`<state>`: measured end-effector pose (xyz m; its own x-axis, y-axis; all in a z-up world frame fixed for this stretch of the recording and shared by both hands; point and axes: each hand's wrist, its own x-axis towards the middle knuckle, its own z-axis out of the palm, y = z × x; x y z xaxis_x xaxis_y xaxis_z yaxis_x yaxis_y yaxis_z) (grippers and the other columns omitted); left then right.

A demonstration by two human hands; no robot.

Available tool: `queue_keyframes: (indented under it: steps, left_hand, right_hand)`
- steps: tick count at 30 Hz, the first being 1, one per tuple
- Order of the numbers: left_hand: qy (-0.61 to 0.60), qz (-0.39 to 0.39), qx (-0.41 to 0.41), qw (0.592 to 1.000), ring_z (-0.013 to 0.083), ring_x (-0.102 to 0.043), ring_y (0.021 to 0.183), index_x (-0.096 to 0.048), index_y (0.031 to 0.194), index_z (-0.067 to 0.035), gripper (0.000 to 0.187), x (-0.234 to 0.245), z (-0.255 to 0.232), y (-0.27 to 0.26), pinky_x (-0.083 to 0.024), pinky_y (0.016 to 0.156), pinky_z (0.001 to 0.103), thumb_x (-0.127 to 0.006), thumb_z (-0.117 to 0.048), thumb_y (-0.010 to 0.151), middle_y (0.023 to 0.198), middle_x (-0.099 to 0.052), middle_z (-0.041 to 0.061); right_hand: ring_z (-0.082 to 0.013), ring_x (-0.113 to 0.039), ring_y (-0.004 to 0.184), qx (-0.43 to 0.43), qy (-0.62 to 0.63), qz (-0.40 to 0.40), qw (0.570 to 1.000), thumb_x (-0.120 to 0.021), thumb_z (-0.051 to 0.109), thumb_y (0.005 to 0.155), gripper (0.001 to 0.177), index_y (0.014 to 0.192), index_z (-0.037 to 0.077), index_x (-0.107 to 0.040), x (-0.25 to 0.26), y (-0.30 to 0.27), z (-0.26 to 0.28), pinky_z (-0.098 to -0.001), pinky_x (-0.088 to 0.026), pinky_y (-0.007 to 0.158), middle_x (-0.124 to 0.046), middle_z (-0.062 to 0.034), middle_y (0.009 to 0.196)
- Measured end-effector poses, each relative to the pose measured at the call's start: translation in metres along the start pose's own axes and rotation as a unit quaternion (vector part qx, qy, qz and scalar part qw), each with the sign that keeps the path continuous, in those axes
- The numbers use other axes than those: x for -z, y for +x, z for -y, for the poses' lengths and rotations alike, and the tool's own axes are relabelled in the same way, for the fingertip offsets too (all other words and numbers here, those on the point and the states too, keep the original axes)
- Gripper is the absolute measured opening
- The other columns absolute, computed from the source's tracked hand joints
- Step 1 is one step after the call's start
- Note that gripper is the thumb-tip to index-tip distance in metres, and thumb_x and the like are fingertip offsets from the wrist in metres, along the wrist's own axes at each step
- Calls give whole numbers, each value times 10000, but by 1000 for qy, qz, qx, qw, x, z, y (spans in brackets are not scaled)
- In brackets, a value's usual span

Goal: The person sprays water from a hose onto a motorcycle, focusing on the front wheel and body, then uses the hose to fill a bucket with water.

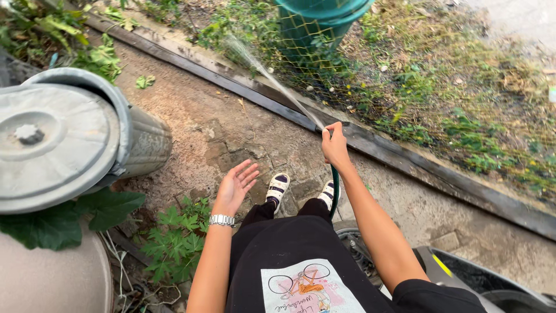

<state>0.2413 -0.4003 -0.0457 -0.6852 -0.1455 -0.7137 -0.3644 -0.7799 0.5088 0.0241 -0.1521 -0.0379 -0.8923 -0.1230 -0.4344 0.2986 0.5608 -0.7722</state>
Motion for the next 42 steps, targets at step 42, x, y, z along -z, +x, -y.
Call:
queue_keyframes:
  steps: [42]
  left_hand:
    - [-38,-33,-32,998,236,-620,1249,-514,1454,-48,512,26,-5,-11,-468,1087,394,-359,-327,1054,1380,-647,147]
  right_hand:
    - [-167,-534,428,152,0,37,988,-513,244,1054,201,1143,72,-460,-43,-12,28,-358,-407,404,-546,-64,571]
